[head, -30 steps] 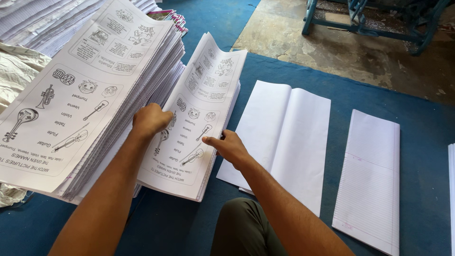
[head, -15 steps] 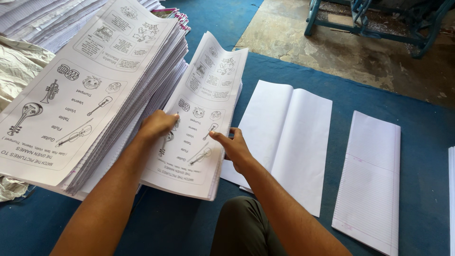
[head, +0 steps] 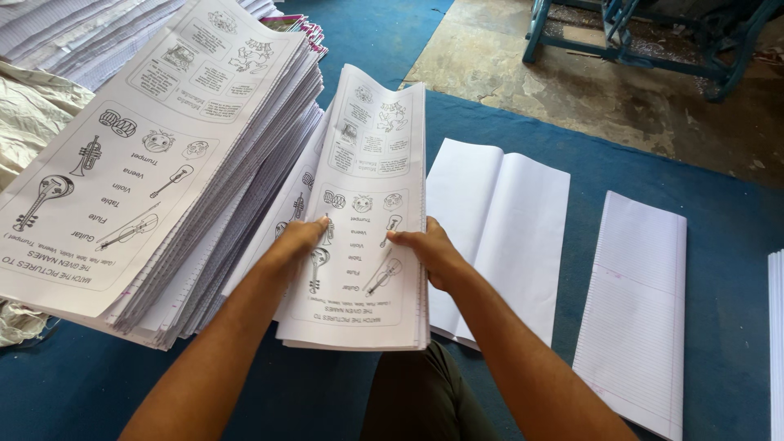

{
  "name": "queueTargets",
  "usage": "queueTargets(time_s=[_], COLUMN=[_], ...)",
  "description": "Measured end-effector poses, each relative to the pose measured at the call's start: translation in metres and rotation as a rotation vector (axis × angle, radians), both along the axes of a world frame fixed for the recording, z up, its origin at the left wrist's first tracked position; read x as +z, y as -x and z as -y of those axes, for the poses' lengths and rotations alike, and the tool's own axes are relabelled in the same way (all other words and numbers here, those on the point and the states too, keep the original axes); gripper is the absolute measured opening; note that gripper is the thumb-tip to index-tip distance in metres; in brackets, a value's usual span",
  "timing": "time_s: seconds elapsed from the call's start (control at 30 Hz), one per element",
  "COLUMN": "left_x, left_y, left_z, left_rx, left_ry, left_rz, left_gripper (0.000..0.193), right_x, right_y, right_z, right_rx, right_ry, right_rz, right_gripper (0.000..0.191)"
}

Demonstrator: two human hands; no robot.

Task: The person sits on the floor and repeatedly picks up printed sheets from a large pile, places them into a separate stack, and smooths the edges. The person continues this repetitive stacking process throughout the clip.

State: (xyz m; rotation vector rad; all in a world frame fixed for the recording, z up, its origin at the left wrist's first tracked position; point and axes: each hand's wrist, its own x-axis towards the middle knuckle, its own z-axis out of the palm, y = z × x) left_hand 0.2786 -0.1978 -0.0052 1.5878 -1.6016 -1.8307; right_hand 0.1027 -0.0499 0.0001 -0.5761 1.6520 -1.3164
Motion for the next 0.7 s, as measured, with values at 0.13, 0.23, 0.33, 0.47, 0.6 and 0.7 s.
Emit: queueTargets(time_s=[0.13,0.23,0.33,0.47,0.6,0.7], left_x=[-0.007,-0.011,-0.013,-0.017,-0.017,-0.015], left_y=[0.005,0.01,0.011,0.012,0.025,0.047], left_z=[-0.012,-0.019,-0.02,-0.019,-0.011,0.0], left_rx=[-0.029,-0.068,-0.078,-0.086,-0.092,-0.037], left_ry=[0.114,0.282,0.243,0.147,0.096,0.032], left_rz=[0.062,0.109,0.083,-0.104,-0.13,-0.126], left_gripper=[0.057,0.059,0.059,0.059,0.061,0.062], right_x=[0.009,0.014,0.015,0.014,0.014,0.017], right_y=[0.004,0.007,0.012,0.02,0.031,0.038], right_z=[-0.006,-0.011,-0.014,-0.018,-0.027,-0.038], right_rx=[-0.009,-0.012,-0.009,0.01,0.054,0.063], right_ry=[-0.074,-0.092,-0.075,-0.035,-0.025,-0.043], right_rz=[0.017,0.022,0.044,0.08,0.06,0.05], right_gripper=[0.067,0.067,0.067,0.069,0.071,0.072])
